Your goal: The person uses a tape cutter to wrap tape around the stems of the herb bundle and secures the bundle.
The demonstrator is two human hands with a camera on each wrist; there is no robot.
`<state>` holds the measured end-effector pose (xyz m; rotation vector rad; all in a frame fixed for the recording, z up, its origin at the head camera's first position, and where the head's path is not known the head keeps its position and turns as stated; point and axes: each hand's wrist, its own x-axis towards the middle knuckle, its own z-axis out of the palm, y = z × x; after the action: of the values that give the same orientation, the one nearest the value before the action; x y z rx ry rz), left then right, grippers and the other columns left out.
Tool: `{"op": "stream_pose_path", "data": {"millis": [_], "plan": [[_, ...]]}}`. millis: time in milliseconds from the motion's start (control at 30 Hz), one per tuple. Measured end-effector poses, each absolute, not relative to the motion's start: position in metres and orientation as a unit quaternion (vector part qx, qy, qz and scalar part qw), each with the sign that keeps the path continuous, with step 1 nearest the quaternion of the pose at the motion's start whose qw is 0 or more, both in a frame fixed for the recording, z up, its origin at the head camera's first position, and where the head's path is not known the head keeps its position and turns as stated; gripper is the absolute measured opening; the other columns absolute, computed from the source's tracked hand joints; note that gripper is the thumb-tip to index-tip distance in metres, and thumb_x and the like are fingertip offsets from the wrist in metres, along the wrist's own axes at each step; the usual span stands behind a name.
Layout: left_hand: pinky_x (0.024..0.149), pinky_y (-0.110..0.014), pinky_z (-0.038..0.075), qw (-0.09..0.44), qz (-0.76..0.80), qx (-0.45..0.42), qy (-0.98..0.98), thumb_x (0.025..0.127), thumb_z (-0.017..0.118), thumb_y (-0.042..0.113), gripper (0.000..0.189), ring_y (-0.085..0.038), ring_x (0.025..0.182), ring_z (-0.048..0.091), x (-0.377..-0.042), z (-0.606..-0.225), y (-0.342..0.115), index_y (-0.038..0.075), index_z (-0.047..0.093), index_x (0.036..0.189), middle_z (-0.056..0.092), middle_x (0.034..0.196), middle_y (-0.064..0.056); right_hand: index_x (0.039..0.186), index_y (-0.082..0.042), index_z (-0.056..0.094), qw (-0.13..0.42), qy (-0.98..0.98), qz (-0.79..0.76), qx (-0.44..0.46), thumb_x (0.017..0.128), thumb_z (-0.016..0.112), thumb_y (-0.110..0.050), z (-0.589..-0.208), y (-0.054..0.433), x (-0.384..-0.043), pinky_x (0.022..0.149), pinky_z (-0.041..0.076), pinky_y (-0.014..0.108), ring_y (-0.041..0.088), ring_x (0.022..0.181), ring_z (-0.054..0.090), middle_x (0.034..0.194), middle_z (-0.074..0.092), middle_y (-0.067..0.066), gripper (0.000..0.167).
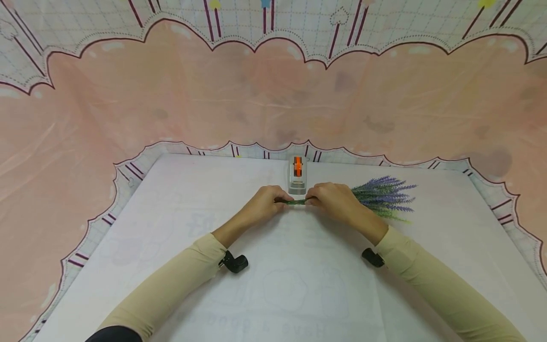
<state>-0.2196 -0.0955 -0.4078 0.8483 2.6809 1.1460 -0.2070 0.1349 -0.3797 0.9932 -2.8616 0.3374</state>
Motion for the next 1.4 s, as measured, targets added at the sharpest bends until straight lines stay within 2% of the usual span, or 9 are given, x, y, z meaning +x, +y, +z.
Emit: {"op": "stream_pose_path", "data": {"millis": [167,633,933,1233,1400], "plan": [[0.085,-0.030,0.054,0.051,0.372,0.282,0.883,0.089,0.069,-0.006,0.023,-0.017,0.093,0.066,-0.2205,-0.4077,-0.0955,0.000,0.078,0.109,0.074,0.102,-0.010,0.103,-0.013,0.077,0.034,-0.942,0.110,0.314,0.088,0.081,-0.020,-0.3804,0.1335,-0.2080,0.065,0.055,0.037,0.017,0.079,0.067,0.097,0.075,0.001,0.016],[0.079,-0.028,0.051,0.056,0.372,0.273,0.886,0.091,0.067,-0.007,0.023,-0.014,0.086,0.060,-0.2215,-0.4070,-0.0944,0.002,0.079,0.109,0.075,0.099,-0.010,0.100,-0.018,0.080,0.044,-0.944,0.103,0.309,0.091,0.078,-0.021,-0.3813,0.1332,-0.2100,0.058,0.051,0.037,0.016,0.075,0.067,0.094,0.076,-0.002,0.010],[0.084,-0.033,0.054,0.054,0.377,0.260,0.887,0.090,0.067,-0.007,0.035,-0.015,0.088,0.066,-0.2202,-0.4080,-0.0941,0.008,0.074,0.121,0.074,0.098,-0.008,0.101,-0.017,0.081,0.067,-0.941,0.101,0.315,0.089,0.080,-0.020,-0.3827,0.1339,-0.2095,0.051,0.045,0.031,0.011,0.063,0.055,0.086,0.063,-0.003,0.013],[0.089,-0.034,0.054,0.059,0.377,0.258,0.887,0.091,0.069,-0.005,0.026,-0.017,0.097,0.066,-0.2190,-0.4078,-0.0933,0.007,0.076,0.113,0.074,0.113,-0.008,0.101,-0.016,0.079,0.056,-0.944,0.114,0.303,0.088,0.081,-0.020,-0.3804,0.1327,-0.2084,0.058,0.052,0.035,0.017,0.076,0.067,0.094,0.073,-0.002,0.014],[0.088,-0.033,0.055,0.060,0.383,0.257,0.885,0.091,0.070,-0.004,0.024,-0.015,0.097,0.066,-0.2187,-0.4060,-0.0933,0.006,0.077,0.112,0.075,0.112,-0.008,0.102,-0.016,0.079,0.052,-0.946,0.115,0.300,0.089,0.080,-0.019,-0.3806,0.1330,-0.2087,0.058,0.051,0.036,0.018,0.078,0.067,0.094,0.074,-0.002,0.014]]}}
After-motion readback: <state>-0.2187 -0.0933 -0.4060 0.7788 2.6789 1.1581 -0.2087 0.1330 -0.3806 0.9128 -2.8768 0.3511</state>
